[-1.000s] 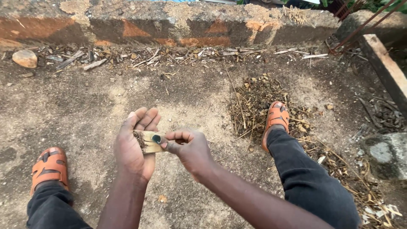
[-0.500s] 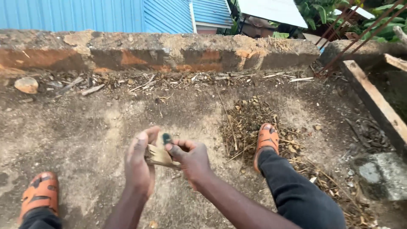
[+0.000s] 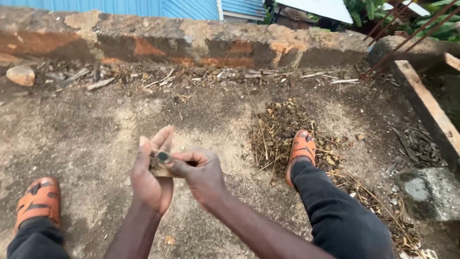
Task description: The person scrapes and smooths thin plant fibers with a small blade to prepare them for crafting.
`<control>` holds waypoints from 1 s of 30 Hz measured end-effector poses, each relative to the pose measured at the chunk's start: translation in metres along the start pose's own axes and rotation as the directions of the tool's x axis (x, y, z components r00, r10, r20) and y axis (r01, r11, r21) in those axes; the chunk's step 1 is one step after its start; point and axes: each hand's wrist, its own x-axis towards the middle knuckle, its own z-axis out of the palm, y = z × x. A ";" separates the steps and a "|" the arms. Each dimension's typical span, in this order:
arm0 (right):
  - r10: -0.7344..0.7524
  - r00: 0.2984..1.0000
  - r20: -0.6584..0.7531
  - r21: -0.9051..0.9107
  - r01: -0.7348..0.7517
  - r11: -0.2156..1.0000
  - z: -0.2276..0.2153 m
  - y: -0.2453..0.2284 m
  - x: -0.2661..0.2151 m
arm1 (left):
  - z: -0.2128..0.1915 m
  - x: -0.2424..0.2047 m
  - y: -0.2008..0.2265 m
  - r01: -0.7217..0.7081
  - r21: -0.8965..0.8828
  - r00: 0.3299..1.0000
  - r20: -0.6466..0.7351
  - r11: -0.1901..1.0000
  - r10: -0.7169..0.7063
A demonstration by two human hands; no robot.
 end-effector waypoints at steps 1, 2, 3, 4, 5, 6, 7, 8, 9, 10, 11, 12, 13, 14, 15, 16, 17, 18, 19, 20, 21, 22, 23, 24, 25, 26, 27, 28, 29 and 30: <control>0.004 1.000 -0.003 0.003 -0.004 1.000 -0.004 0.010 0.002 | -0.002 -0.001 0.001 0.005 0.003 1.000 -0.001 1.000 -0.005; -0.029 1.000 0.009 -0.010 0.029 1.000 -0.008 0.020 0.004 | -0.003 -0.002 0.002 -0.016 0.000 1.000 0.002 1.000 0.016; -0.066 0.998 0.021 -0.025 0.066 0.997 -0.014 0.028 0.006 | -0.002 -0.001 0.003 -0.038 -0.006 0.999 0.008 0.999 0.038; -0.066 0.998 0.017 -0.025 0.066 0.998 -0.012 0.024 0.005 | -0.002 -0.002 0.003 -0.035 -0.005 0.999 0.011 0.999 0.035; -0.068 0.997 0.028 -0.056 0.069 0.996 -0.010 0.019 0.005 | -0.003 -0.001 0.005 -0.026 -0.018 1.000 -0.018 0.999 0.026; -0.070 0.997 0.039 -0.087 0.073 0.994 -0.008 0.015 0.006 | -0.004 0.000 0.006 -0.019 -0.031 0.999 -0.046 0.999 0.017; -0.063 0.997 0.041 -0.082 0.067 0.994 -0.003 0.008 0.006 | -0.004 0.000 0.006 -0.017 -0.026 0.998 -0.053 1.000 0.016; -0.062 0.996 0.069 -0.068 0.067 0.995 0.001 0.002 0.006 | -0.003 0.001 0.006 -0.029 -0.025 0.999 -0.038 0.999 0.028; -0.061 0.994 0.090 -0.060 0.066 0.996 0.002 -0.005 0.005 | -0.001 0.000 0.002 -0.035 -0.030 0.999 -0.020 0.999 0.034; -0.054 0.995 0.086 -0.061 0.059 0.996 -0.005 0.000 0.005 | -0.007 -0.001 -0.002 -0.028 -0.031 0.999 -0.023 0.999 0.027; -0.034 0.997 0.075 -0.081 0.040 0.996 -0.011 0.001 0.009 | -0.010 0.003 -0.005 0.016 -0.008 1.000 -0.025 1.000 -0.016; -0.015 0.998 0.063 -0.101 0.021 0.995 -0.017 0.002 0.011 | -0.012 0.006 -0.007 0.059 0.016 0.998 -0.027 0.998 -0.058; -0.019 0.998 0.067 -0.102 0.026 0.994 -0.020 0.004 0.012 | -0.005 0.003 -0.002 0.054 0.015 0.998 -0.026 0.998 -0.053; 0.033 0.999 0.039 -0.145 -0.027 0.989 -0.022 0.006 0.013 | 0.001 0.000 0.003 0.041 0.106 0.999 -0.025 0.993 -0.039; 0.084 0.996 0.006 -0.184 -0.081 0.979 -0.026 0.009 0.013 | 0.008 -0.002 0.007 0.032 0.197 0.999 -0.021 0.980 -0.029; 0.081 0.997 0.005 -0.184 -0.079 0.980 -0.026 0.009 0.014 | 0.011 0.000 0.009 0.031 0.198 0.999 -0.018 0.980 -0.028; 0.065 0.998 0.013 -0.212 -0.061 0.975 -0.026 0.011 0.013 | 0.013 -0.001 0.010 0.023 0.176 0.999 -0.042 0.984 -0.015; 0.049 0.999 0.021 -0.240 -0.042 0.970 -0.026 0.013 0.011 | 0.015 -0.001 0.010 0.014 0.154 0.998 -0.066 0.988 -0.003; 0.049 0.999 0.017 -0.240 -0.044 0.970 -0.027 0.016 0.011 | 0.012 -0.001 0.008 0.017 0.154 0.998 -0.064 0.988 -0.007; -0.009 0.999 0.041 -0.265 0.020 0.964 -0.028 0.018 0.011 | 0.010 0.000 0.006 0.000 0.148 0.997 -0.071 0.989 0.010; -0.069 0.996 0.064 -0.287 0.085 0.954 -0.028 0.020 0.011 | 0.008 0.002 0.005 -0.016 0.144 0.997 -0.074 0.989 0.027; -0.073 0.996 0.057 -0.286 0.086 0.954 -0.028 0.020 0.009 | 0.005 0.003 0.005 -0.013 0.145 0.997 -0.068 0.989 0.023; -0.099 0.993 0.056 -0.299 0.112 0.948 -0.027 0.020 0.006 | 0.002 0.003 0.004 -0.022 0.110 0.999 -0.045 0.994 0.027; -0.126 0.990 0.056 -0.311 0.138 0.940 -0.026 0.020 0.003 | -0.001 0.003 0.004 -0.031 0.076 0.999 -0.022 0.997 0.033; -0.130 0.990 0.058 -0.312 0.142 0.939 -0.024 0.014 0.000 | 0.001 0.002 0.005 -0.035 0.074 0.999 -0.020 0.997 0.037; -0.128 0.991 0.042 -0.342 0.135 0.930 -0.021 0.009 -0.003 | 0.003 0.002 0.006 -0.026 0.114 0.999 -0.028 0.993 0.030; -0.124 0.992 0.027 -0.370 0.125 0.920 -0.017 0.004 -0.007 | 0.004 0.000 0.007 -0.016 0.155 0.999 -0.038 0.988 0.022; -0.125 0.992 0.030 -0.370 0.127 0.920 -0.016 0.002 -0.008 | 0.002 0.000 0.007 -0.019 0.155 0.999 -0.038 0.988 0.025; -0.146 0.989 0.032 -0.419 0.145 0.896 -0.016 0.001 -0.010 | 0.002 0.001 0.006 -0.018 0.128 0.999 -0.035 0.992 0.023; -0.165 0.986 0.035 -0.468 0.163 0.869 -0.017 -0.001 -0.011 | 0.001 0.002 0.004 -0.017 0.101 0.999 -0.032 0.995 0.021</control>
